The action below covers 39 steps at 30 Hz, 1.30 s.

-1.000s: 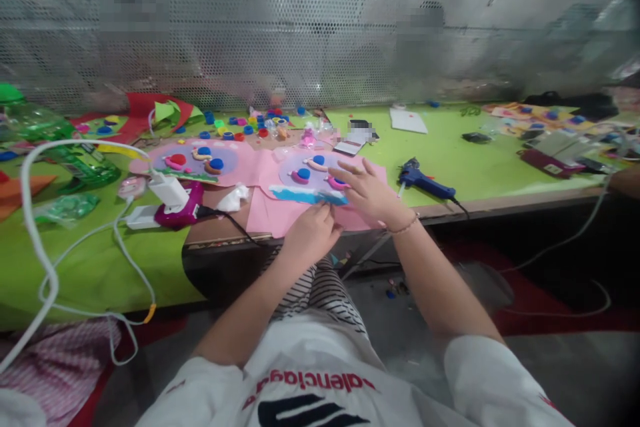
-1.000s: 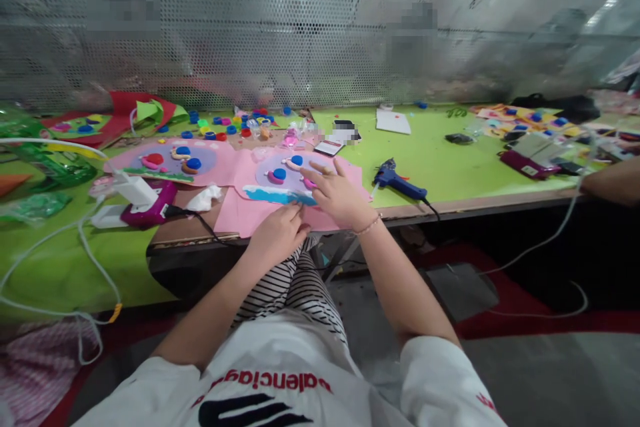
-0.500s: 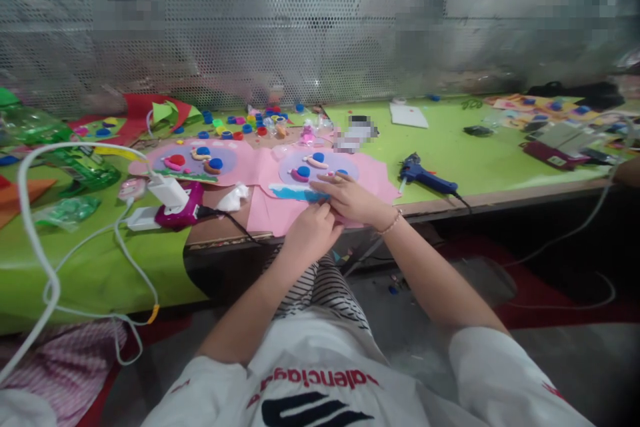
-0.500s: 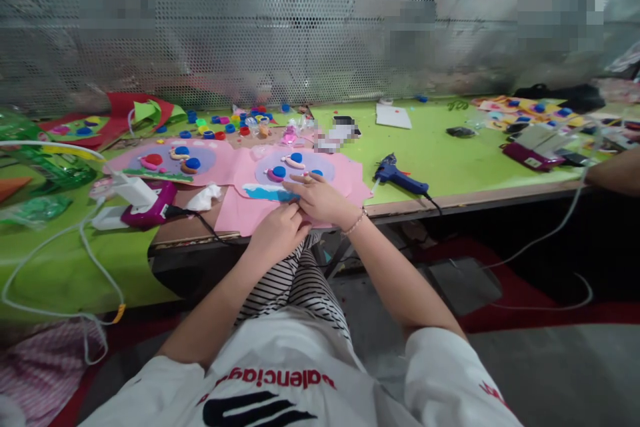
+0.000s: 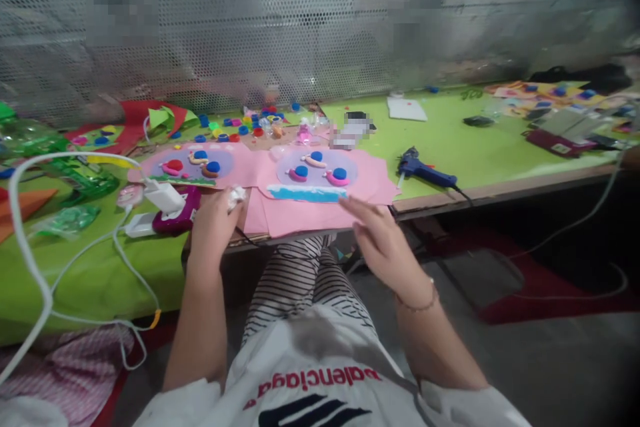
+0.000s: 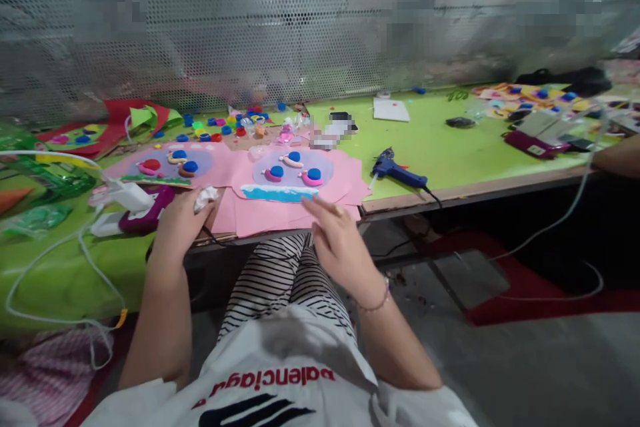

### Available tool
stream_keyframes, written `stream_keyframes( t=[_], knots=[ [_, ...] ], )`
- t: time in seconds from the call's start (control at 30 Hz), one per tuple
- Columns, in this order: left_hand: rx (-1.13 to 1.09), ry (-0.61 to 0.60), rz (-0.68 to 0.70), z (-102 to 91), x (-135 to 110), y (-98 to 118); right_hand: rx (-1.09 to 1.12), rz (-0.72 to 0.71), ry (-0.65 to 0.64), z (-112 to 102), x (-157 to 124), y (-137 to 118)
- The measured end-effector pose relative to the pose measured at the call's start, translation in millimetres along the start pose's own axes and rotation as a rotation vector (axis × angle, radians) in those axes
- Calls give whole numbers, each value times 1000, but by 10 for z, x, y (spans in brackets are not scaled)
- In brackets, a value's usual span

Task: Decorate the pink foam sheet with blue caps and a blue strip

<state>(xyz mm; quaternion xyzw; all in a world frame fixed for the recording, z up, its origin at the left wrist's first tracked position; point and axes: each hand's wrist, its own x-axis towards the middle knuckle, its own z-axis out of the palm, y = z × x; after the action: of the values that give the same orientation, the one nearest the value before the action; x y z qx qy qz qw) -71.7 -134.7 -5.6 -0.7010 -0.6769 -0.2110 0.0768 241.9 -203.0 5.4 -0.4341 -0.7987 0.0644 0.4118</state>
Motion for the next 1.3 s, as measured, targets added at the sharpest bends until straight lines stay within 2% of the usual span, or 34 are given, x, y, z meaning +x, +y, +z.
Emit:
stream_keyframes(
  t=[0.07, 0.13, 0.17, 0.2, 0.27, 0.37, 0.53, 0.73, 0.97, 1.13, 1.3],
  knots=[
    [-45, 95, 60, 11, -65, 47, 67, 21, -56, 113, -184, -119],
    [-111, 207, 176, -23, -209, 204, 167, 42, -86, 210, -297, -226],
    [-161, 224, 241, -54, -304, 306, 212, 47, -99, 244, -324, -271],
    [-211, 206, 327, -91, -407, 415, 248, 45, -103, 268, -334, -309],
    [-294, 71, 511, -167, -610, 626, 277, 3, -113, 297, -321, -361],
    [-355, -70, 617, -235, -831, 846, 230, -76, -133, 335, -290, -382],
    [-441, -194, 634, -168, -955, 920, 131, -80, -123, 406, -329, -332],
    [-511, -262, 589, -47, -1015, 924, 114, -106, -72, 395, -399, -236],
    [-594, -285, 546, -41, -1066, 972, 185, -74, -188, 390, -415, -160],
    [-573, -263, 506, -28, -1070, 965, 106, -86, -160, 427, -420, -178],
    [-581, -263, 498, -18, -1048, 1014, 184, -6, -208, 468, -416, -187]
  ],
)
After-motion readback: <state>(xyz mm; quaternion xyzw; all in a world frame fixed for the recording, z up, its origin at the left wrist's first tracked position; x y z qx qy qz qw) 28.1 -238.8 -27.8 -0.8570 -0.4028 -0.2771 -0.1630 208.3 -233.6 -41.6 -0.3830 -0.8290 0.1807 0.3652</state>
